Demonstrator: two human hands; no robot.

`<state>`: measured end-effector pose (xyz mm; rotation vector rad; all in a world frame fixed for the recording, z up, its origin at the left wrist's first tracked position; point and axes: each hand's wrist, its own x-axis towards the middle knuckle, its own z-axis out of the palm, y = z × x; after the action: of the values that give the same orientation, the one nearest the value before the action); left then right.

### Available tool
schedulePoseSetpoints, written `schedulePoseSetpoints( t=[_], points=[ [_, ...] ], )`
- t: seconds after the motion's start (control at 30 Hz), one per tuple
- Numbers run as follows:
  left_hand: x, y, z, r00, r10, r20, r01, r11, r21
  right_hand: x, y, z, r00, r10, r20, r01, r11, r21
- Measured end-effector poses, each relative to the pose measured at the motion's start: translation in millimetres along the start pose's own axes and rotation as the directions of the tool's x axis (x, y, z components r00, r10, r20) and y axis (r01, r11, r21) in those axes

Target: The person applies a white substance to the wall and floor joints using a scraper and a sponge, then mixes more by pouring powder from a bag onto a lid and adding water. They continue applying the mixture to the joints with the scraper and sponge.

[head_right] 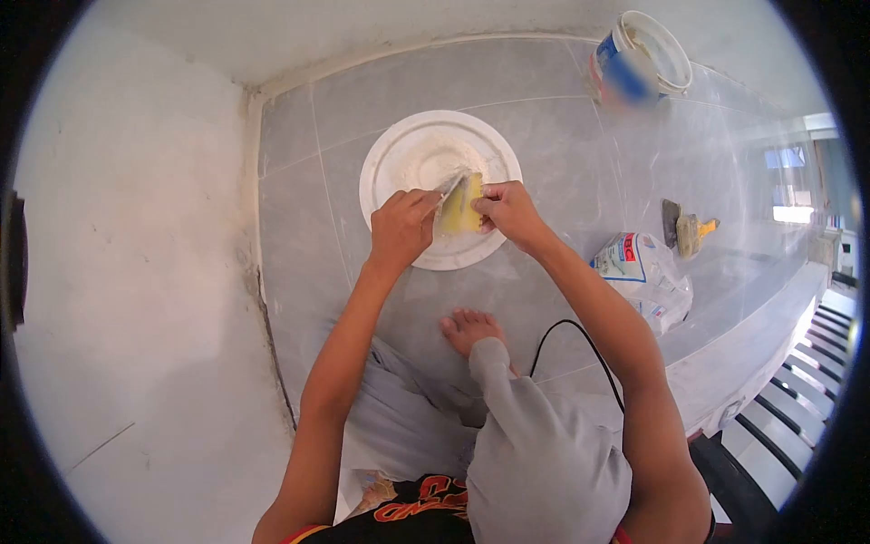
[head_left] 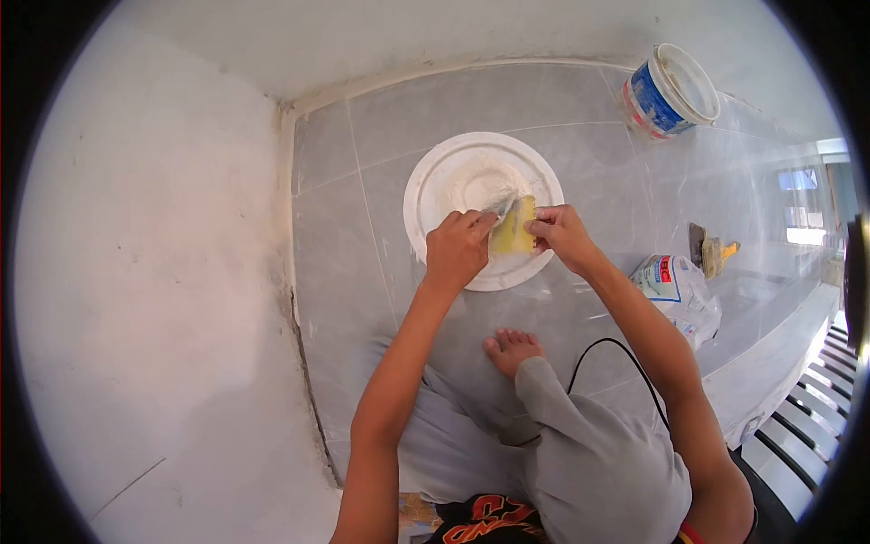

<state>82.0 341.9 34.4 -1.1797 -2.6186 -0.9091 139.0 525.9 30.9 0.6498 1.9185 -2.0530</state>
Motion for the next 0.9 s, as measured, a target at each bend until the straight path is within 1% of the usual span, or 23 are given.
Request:
schedulePoseSetpoints(
  t=[0.03, 0.07, 0.1, 0.13, 0.17, 0.2, 0.23, 0.27, 0.3, 0.33, 0.4, 0.43, 0.47, 0.5, 0.53, 0.6, 0.63, 0.67, 0.7, 0.73, 0.8, 0.83, 0.9],
  points=[
    [3, 2, -1, 1.0, 0.007, 0.002, -0.007, 1.0, 0.009, 2, -4, 1, 1.0, -0.005, -0.009, 0.005, 1.0, 0.008],
    [3, 4, 1, 1.0, 0.02, 0.011, -0.02, 1.0, 0.005, 3, -9, 3, 0.999, -0.046, -0.008, 0.046, 0.997, 0.06],
    [2, 6, 2, 0.999, 0.025, -0.029, -0.024, 1.0, 0.02, 2, -9, 4, 0.997, -0.083, -0.007, 0.083, 0.99, 0.112],
    [2, 6, 3, 0.997, 0.028, -0.075, -0.025, 0.999, 0.039, -1, -7, 3, 0.996, -0.083, -0.012, 0.084, 0.989, 0.118],
    [2, -1, 3, 0.997, 0.035, -0.071, -0.032, 0.999, 0.043, -5, -5, 2, 0.998, -0.063, 0.031, 0.063, 0.998, 0.009],
    [2, -13, 0, 0.99, 0.076, -0.122, -0.066, 0.994, 0.088, -7, -3, 1, 0.997, -0.037, 0.074, 0.044, 0.994, -0.101],
    [1, -24, -3, 0.978, 0.12, -0.172, -0.097, 0.986, 0.136, -7, -3, -5, 0.996, -0.043, 0.074, 0.05, 0.994, -0.095],
    [-1, -28, -9, 0.967, 0.156, -0.202, -0.121, 0.977, 0.176, -9, -8, -12, 0.974, -0.22, 0.061, 0.225, 0.883, -0.412],
    [-6, -32, -13, 0.967, 0.157, -0.2, -0.121, 0.976, 0.181, -11, -13, -15, 0.918, -0.381, 0.106, 0.346, 0.646, -0.68],
    [-11, -37, -14, 0.968, 0.157, -0.195, -0.122, 0.976, 0.179, -12, -17, -18, 0.917, -0.384, 0.107, 0.35, 0.648, -0.677],
    [-17, -36, -19, 0.97, 0.158, -0.183, -0.125, 0.976, 0.18, -22, -47, -13, 0.817, -0.565, 0.116, 0.432, 0.466, -0.772],
    [-19, -33, -21, 0.967, 0.188, -0.17, -0.161, 0.974, 0.161, -20, -50, -7, 0.817, -0.566, 0.112, 0.432, 0.471, -0.769],
    [-19, -30, -21, 0.963, 0.219, -0.157, -0.198, 0.97, 0.141, -16, -53, -2, 0.786, -0.562, 0.258, 0.5, 0.333, -0.799],
    [-20, -30, -19, 0.963, 0.223, -0.151, -0.202, 0.969, 0.142, -12, -55, 2, 0.746, -0.533, 0.399, 0.565, 0.191, -0.803],
    [-21, -30, -17, 0.959, 0.237, -0.157, -0.222, 0.969, 0.105, -8, -55, 7, 0.747, -0.534, 0.395, 0.564, 0.196, -0.802],
    [-20, -26, -15, 0.953, 0.252, -0.166, -0.243, 0.967, 0.073, 7, -51, 13, 0.753, -0.357, 0.553, 0.589, -0.01, -0.808],
    [-21, -21, -13, 0.943, 0.285, -0.174, -0.28, 0.959, 0.051, 13, -50, 13, 0.751, -0.361, 0.553, 0.589, -0.012, -0.808],
    [-22, -18, -12, 0.931, 0.316, -0.181, -0.316, 0.948, 0.027, 19, -48, 12, 0.761, -0.316, 0.567, 0.592, -0.019, -0.805],
    [-23, -16, -10, 0.931, 0.317, -0.182, -0.317, 0.948, 0.029, 24, -47, 11, 0.768, -0.271, 0.58, 0.596, -0.026, -0.802],
    [-24, -16, -9, 0.922, 0.339, -0.186, -0.342, 0.939, 0.019, 31, -46, 6, 0.768, -0.272, 0.58, 0.596, -0.027, -0.803],
    [-25, -18, -7, 0.914, 0.36, -0.188, -0.366, 0.931, 0.008, 38, -49, -1, 0.756, -0.347, 0.555, 0.547, -0.129, -0.827],
    [-25, -21, -7, 0.912, 0.364, -0.188, -0.366, 0.93, 0.027, 37, -48, -4, 0.756, -0.346, 0.556, 0.55, -0.126, -0.826],
    [-25, -23, -11, 0.913, 0.362, -0.188, -0.36, 0.932, 0.047, 25, -64, -3, 0.68, -0.444, 0.584, 0.643, -0.023, -0.766]
  ],
)
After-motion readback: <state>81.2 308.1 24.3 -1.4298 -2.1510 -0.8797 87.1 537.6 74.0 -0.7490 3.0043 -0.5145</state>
